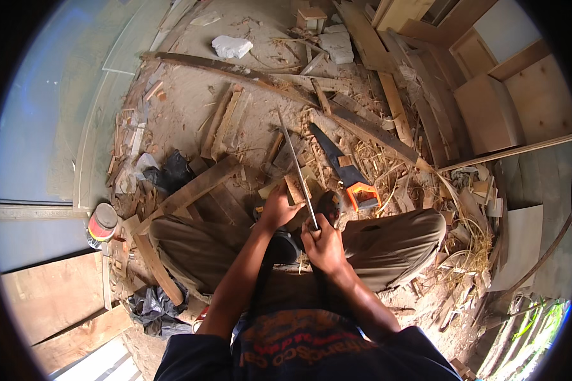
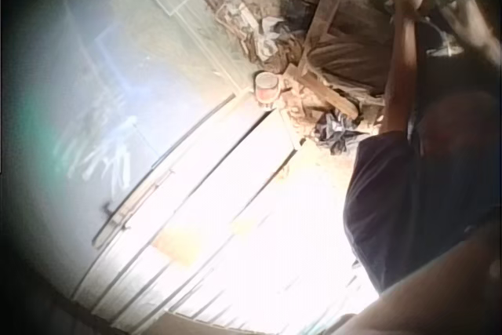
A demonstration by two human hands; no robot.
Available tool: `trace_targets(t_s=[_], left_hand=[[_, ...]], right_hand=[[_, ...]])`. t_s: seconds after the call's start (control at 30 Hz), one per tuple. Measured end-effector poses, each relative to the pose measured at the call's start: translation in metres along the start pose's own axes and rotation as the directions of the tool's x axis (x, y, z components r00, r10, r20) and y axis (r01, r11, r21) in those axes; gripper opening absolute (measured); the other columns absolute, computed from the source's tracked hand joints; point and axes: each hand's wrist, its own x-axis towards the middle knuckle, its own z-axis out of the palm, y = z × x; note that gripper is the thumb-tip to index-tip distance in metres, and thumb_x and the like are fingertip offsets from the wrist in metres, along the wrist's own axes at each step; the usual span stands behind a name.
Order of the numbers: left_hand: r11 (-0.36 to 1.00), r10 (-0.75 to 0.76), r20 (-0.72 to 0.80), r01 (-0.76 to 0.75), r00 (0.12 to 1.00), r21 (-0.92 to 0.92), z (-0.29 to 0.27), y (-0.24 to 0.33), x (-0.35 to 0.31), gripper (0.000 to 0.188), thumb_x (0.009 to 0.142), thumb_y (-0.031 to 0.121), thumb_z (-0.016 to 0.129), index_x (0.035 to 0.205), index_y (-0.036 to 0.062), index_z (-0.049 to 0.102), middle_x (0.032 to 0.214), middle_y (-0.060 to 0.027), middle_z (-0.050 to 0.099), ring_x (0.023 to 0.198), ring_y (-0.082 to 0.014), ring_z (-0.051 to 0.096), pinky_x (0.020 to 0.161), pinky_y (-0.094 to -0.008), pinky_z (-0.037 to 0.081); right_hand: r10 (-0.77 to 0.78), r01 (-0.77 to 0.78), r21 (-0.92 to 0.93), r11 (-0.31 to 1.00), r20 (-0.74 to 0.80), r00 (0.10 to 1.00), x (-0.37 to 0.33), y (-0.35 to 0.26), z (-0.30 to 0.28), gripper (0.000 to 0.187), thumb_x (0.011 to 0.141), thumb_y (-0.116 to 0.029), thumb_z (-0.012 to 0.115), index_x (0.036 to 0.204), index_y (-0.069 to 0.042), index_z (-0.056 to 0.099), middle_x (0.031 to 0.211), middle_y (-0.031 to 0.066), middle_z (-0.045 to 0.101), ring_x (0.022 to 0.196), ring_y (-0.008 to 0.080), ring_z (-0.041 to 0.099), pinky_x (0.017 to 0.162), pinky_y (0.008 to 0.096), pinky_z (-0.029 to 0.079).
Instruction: The person sits on the floor and uses a metal file to shape a small block of wood. They repeatedly file the edges and corners, turning the block to work on different sides. The person then uses a larger wooden block to rub against the filed piece, likely to smooth the surface.
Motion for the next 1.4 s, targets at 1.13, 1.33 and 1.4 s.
trace_targets(t_s=[1.13, 1.33, 1.4], left_hand=[[0.931, -0.307, 0.091, 0.318, 0.947, -0.177, -0.060, 0.068, 0.022, 0.075, 0.073, 0.019, 0.083, 0.141, 0.0081, 0.052, 0.134, -0.0227, 0.061, 0.123, -0.0425, 0.059, 0.102, -0.0421, 0.051], [0.931, -0.312, 0.057, 0.293, 0.948, 0.216, -0.026, 0.021, 0.002, 0.118, 0.065, 0.032, 0.091, 0.158, 0.0068, 0.023, 0.149, -0.0223, 0.049, 0.137, -0.0402, 0.048, 0.119, -0.0623, 0.024], [0.947, -0.311, 0.106, 0.299, 0.944, 0.114, -0.018, 0.005, 0.002, 0.118, 0.065, 0.034, 0.093, 0.158, 0.0055, 0.026, 0.150, -0.0232, 0.049, 0.136, -0.0412, 0.050, 0.118, -0.0574, 0.032]], right_hand=[[-0.093, 0.095, 0.027, 0.995, -0.072, 0.993, -0.014, -0.034, -0.012, 0.011, 0.093, -0.009, 0.068, 0.097, -0.003, 0.060, 0.057, 0.0054, 0.056, 0.056, 0.0040, 0.053, 0.052, 0.0279, 0.045], [0.043, -0.043, 0.006, 0.999, 0.012, 0.999, 0.009, 0.030, 0.007, 0.017, 0.094, -0.015, 0.065, 0.102, -0.001, 0.058, 0.057, 0.0149, 0.062, 0.053, 0.0228, 0.068, 0.053, 0.0357, 0.048], [0.016, -0.015, 0.024, 1.000, -0.044, 0.999, 0.011, 0.034, 0.011, 0.012, 0.094, -0.011, 0.066, 0.098, -0.002, 0.059, 0.056, 0.0041, 0.056, 0.056, 0.0029, 0.051, 0.049, 0.0292, 0.042]])
